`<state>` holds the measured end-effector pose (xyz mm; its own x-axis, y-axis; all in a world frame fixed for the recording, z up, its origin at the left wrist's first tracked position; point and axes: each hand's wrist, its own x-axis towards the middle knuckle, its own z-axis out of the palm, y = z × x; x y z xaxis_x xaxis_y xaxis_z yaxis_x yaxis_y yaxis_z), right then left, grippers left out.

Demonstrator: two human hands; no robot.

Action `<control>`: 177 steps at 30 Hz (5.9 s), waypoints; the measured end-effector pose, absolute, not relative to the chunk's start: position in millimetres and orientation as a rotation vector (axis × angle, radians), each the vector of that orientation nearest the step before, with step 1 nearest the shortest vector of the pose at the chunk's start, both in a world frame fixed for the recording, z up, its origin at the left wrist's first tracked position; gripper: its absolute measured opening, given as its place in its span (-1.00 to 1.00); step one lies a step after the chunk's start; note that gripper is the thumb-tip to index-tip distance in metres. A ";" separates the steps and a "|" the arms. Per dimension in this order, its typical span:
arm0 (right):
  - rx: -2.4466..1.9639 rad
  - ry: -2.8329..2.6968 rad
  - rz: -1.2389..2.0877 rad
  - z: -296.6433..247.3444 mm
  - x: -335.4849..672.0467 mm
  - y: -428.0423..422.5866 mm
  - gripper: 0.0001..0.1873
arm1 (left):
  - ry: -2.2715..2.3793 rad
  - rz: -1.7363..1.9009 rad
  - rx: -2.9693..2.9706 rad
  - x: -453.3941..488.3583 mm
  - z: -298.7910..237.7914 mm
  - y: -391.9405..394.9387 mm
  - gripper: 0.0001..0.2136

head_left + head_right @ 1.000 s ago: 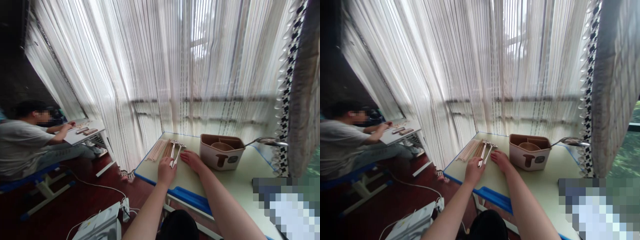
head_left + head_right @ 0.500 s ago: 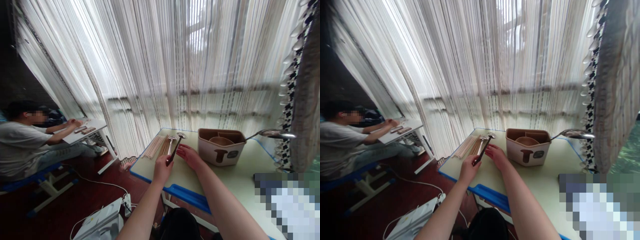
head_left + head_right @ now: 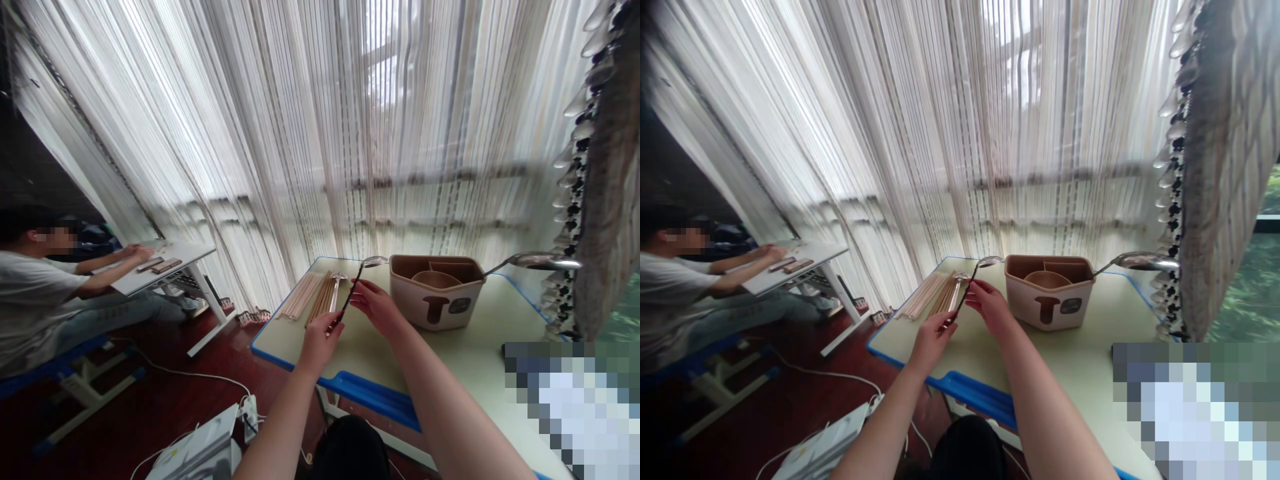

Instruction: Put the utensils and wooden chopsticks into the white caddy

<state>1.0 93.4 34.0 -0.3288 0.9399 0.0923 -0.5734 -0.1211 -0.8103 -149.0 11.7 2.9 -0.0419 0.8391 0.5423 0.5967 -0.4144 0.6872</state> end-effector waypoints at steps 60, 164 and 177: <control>-0.821 -1.320 0.705 222.7 158.4 26.4 -0.65 | 0.888 1.669 2.246 -0.8 138.9 42.9 -0.79; -1.398 -1.356 0.212 141.4 266.5 30.1 -0.44 | 0.869 1.013 2.284 102.3 123.3 110.9 -0.79; -1.336 -1.402 0.120 134.3 269.6 33.2 -0.44 | 1.028 1.107 2.376 114.6 118.5 102.0 -0.80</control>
<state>269.6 33.2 134.3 0.2842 0.7349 0.6158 0.6195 0.3495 -0.7029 114.6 102.0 118.5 0.4392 0.7262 0.5289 0.4742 -0.6875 0.5500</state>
